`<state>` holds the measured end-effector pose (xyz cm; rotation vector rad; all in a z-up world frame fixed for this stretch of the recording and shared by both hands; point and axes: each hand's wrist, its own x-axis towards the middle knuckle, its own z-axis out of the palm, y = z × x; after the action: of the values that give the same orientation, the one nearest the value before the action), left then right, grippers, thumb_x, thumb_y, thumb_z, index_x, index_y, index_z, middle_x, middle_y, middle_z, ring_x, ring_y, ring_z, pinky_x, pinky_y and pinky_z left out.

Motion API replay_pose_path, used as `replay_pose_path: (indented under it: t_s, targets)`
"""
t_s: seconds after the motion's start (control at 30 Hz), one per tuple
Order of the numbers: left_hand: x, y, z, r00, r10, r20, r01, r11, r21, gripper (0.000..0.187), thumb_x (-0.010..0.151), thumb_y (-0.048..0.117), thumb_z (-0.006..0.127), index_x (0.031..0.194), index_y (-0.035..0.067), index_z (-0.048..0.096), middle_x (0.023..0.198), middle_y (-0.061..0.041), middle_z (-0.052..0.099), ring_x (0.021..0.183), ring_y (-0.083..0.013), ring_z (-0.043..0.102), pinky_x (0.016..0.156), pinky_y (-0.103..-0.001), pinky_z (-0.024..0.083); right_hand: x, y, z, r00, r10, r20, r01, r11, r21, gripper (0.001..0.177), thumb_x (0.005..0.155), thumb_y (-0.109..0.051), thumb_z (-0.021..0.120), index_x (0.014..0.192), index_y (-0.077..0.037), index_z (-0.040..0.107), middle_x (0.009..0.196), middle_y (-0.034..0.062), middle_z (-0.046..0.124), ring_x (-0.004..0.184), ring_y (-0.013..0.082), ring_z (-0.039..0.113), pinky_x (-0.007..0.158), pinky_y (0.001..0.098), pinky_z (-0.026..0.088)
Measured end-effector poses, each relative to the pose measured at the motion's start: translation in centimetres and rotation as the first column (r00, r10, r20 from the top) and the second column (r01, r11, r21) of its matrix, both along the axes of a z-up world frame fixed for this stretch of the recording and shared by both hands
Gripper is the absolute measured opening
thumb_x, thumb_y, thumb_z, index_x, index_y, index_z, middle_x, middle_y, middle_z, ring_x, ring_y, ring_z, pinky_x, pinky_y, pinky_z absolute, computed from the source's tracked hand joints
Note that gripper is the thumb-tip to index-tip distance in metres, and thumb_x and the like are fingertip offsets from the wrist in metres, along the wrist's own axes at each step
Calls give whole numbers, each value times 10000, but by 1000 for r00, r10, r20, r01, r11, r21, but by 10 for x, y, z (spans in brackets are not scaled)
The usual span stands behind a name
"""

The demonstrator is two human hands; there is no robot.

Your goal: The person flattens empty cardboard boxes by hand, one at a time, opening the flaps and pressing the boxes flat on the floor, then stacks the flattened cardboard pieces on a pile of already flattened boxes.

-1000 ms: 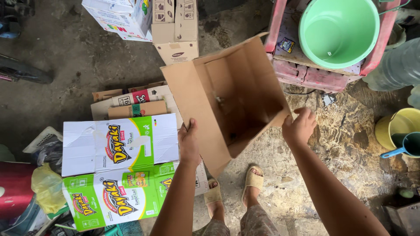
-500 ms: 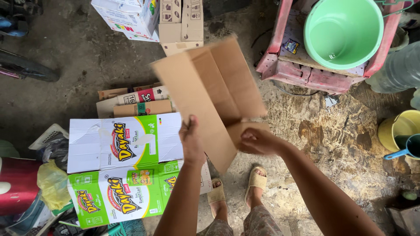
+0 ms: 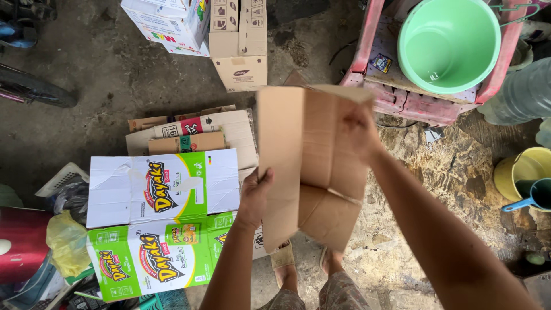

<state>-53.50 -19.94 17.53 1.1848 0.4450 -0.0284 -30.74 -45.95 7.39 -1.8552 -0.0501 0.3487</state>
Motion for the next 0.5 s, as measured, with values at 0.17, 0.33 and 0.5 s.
replay_pose_path:
  t_s: [0.17,0.33,0.5]
  targets:
    - [2,-5,-11,999,18,46,-15,998,-64,285,1073,220,598,1226,-5,679,1060,15,679,972,-84,562,917,-283,457,18,-11,21,983,-124,-139,143,980,141,614,968,-45,541,1533,-232,388,1154,67,597,970,177,528,801,342,458]
    - [11,-9,-3,995,86,56,-79,991,-106,245,969,229,585,1139,82,683,984,100,699,928,-16,585,888,-231,462,-21,-3,70,889,-362,-279,240,890,-389,603,1004,-213,572,1544,-204,304,1438,98,466,1291,271,485,1037,461,430]
    - [29,-38,20,952,-43,-303,198,842,502,328,1136,305,507,1149,45,706,801,-111,642,684,-208,563,603,-344,467,-49,28,125,844,16,-536,123,967,223,721,956,-426,624,1515,-30,399,1530,194,520,1374,341,526,1179,438,419]
